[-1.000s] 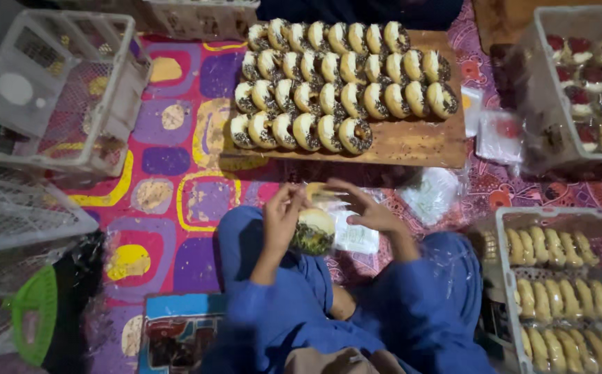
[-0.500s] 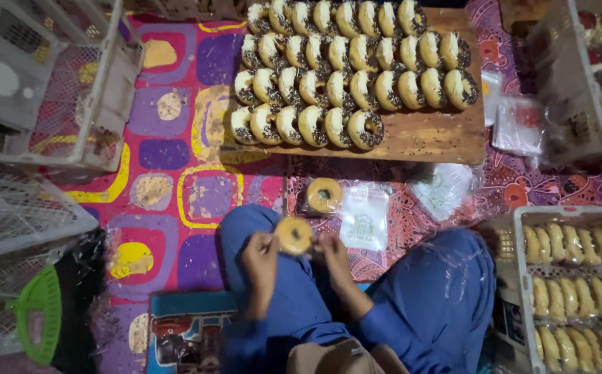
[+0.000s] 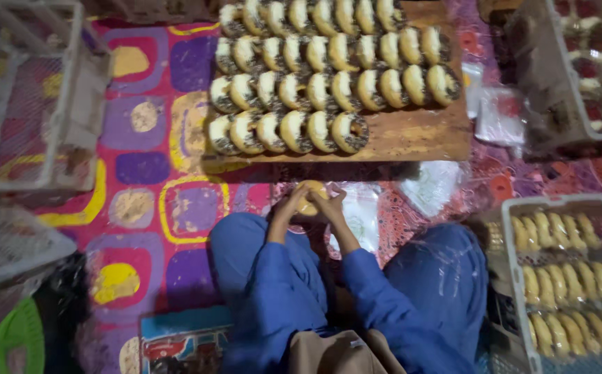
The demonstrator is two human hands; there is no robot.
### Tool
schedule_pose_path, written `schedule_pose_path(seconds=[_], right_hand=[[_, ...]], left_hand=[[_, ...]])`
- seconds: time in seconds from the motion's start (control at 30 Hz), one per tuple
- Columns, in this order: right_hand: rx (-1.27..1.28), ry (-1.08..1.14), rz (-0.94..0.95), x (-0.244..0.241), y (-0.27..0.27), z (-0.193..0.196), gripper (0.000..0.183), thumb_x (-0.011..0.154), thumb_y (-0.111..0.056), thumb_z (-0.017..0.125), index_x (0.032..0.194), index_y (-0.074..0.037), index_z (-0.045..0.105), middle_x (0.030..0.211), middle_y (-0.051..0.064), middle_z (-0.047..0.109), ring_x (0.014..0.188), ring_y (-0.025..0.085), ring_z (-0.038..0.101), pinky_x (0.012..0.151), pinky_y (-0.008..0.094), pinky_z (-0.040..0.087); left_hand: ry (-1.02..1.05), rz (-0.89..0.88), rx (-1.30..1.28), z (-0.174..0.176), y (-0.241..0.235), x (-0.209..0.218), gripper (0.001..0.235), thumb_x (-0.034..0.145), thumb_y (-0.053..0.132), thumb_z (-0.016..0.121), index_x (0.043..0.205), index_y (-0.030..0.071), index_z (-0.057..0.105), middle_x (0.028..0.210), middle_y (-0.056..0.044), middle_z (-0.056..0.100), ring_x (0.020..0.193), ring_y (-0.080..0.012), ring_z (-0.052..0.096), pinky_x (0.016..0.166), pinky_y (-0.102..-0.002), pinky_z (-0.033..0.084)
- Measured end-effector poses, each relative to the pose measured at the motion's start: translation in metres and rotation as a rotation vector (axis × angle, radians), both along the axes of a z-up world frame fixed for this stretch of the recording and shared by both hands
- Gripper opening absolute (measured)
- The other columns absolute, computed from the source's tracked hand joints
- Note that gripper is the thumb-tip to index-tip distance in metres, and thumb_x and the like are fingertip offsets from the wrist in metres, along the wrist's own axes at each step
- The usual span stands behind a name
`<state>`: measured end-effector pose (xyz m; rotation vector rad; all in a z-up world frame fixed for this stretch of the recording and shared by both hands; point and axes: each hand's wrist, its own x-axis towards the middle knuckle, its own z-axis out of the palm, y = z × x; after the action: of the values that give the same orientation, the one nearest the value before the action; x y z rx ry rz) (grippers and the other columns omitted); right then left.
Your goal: The person sits on a patterned mat and repeatedly picks doughnuts from a wooden board, places them into small plastic bags, and sets the filled bags into a white crate. The person handles the doughnuts one at a time and continues the process for the duration of the clip.
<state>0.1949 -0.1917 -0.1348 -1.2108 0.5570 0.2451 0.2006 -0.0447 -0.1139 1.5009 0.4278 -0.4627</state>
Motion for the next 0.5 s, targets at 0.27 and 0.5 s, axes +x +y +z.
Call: schedule_pose_path(seconds=[0.27,0.5], right_hand=[[-0.020,-0.260,0.205,-0.062,-0.073,0.080,0.085,0.084,-0.028,0.083,0.152,0.015,0.055,0.123,0.019,0.074,0.111,0.026,0.071,0.100,0.037,0.057],[-1.078,-0.946,0.306,-0.211,-0.203,0.221,0.117,0.056,-0.048,0.088,0.149,-0.003,0.033,0.146,0.034,0.032,0.138,0.050,0.033,0.116,0.060,0.024]], left_hand=[[-0.211,-0.025,-0.323,0.040,-0.054,-0.055,0.070,0.091,0.033,0.076,0.146,0.004,0.047,0.139,-0.010,0.059,0.128,-0.0202,0.057,0.107,-0.034,0.046],[-0.847,-0.668,-0.326,0.135,-0.153,-0.163,0.158,0.066,0.045,0.098,0.160,0.008,-0.024,0.158,-0.018,0.038,0.145,-0.0311,0.043,0.123,-0.044,0.033]])
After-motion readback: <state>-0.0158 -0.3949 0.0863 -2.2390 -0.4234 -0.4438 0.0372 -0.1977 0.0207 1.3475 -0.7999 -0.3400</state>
